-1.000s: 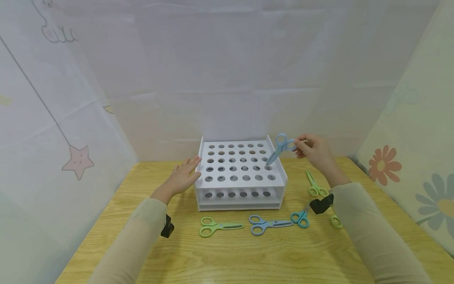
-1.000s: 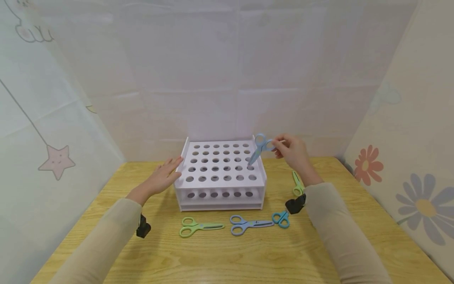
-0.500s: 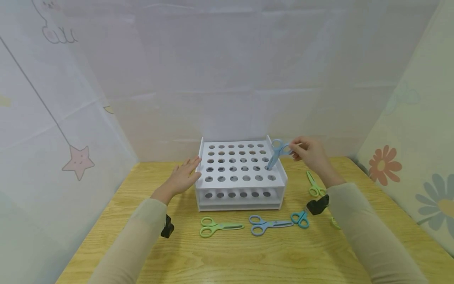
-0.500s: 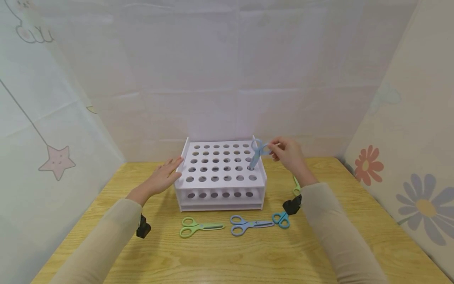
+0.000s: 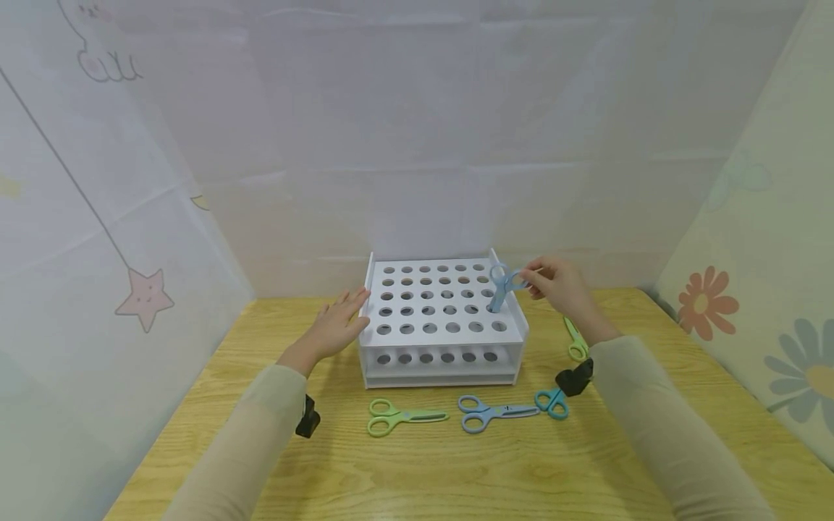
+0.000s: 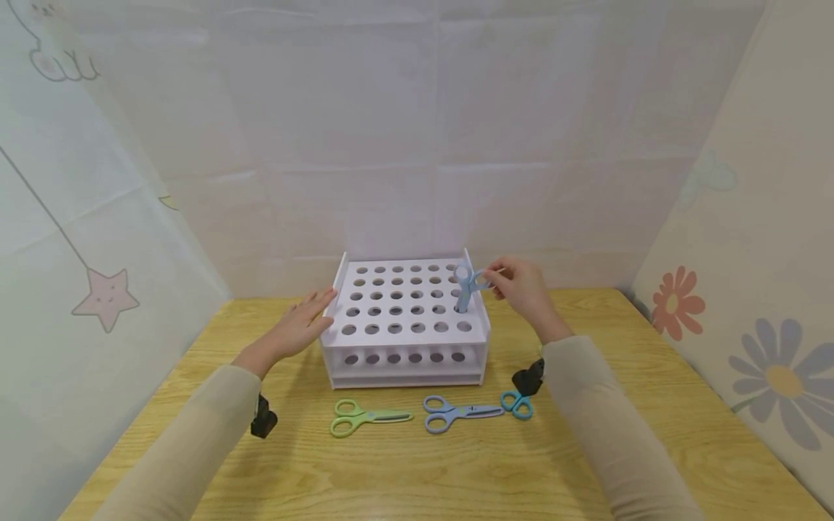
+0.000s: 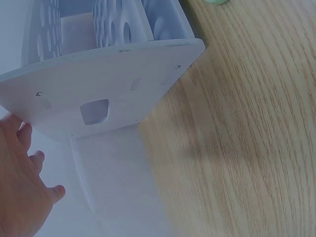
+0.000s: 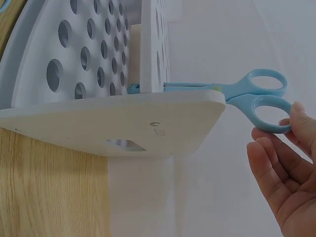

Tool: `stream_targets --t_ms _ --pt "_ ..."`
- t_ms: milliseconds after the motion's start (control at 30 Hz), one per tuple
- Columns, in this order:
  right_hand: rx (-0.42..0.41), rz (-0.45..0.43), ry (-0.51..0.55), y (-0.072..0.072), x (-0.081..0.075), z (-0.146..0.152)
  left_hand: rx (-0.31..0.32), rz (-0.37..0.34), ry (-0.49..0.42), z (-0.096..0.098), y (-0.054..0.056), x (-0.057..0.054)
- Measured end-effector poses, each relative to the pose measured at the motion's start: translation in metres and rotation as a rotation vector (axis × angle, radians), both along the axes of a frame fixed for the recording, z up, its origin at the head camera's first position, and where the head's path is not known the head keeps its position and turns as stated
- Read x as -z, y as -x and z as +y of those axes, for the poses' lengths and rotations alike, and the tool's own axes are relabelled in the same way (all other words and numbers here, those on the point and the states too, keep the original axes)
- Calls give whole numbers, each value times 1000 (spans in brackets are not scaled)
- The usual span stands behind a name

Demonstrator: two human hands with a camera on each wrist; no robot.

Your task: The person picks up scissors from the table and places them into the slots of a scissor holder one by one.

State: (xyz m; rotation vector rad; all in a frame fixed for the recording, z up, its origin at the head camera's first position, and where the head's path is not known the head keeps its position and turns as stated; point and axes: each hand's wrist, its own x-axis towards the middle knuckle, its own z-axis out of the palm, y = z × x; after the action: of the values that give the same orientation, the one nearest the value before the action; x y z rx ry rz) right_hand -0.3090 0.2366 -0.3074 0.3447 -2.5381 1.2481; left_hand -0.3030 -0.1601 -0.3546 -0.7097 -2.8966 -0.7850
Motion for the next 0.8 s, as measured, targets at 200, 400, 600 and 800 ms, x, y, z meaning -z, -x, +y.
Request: stream_targets --t_ms 200,400,600,800 --pt "14 -31 -14 3 3 -4 -6 4 6 0 1 2" --pt "42 -97 -18 4 7 -7 -9 6 12 -1 2 3" --pt "63 -98 -64 5 9 -12 -6 8 13 -1 1 1" --pt "67 -107 -84 7 14 -14 -6 1 12 0 0 0"
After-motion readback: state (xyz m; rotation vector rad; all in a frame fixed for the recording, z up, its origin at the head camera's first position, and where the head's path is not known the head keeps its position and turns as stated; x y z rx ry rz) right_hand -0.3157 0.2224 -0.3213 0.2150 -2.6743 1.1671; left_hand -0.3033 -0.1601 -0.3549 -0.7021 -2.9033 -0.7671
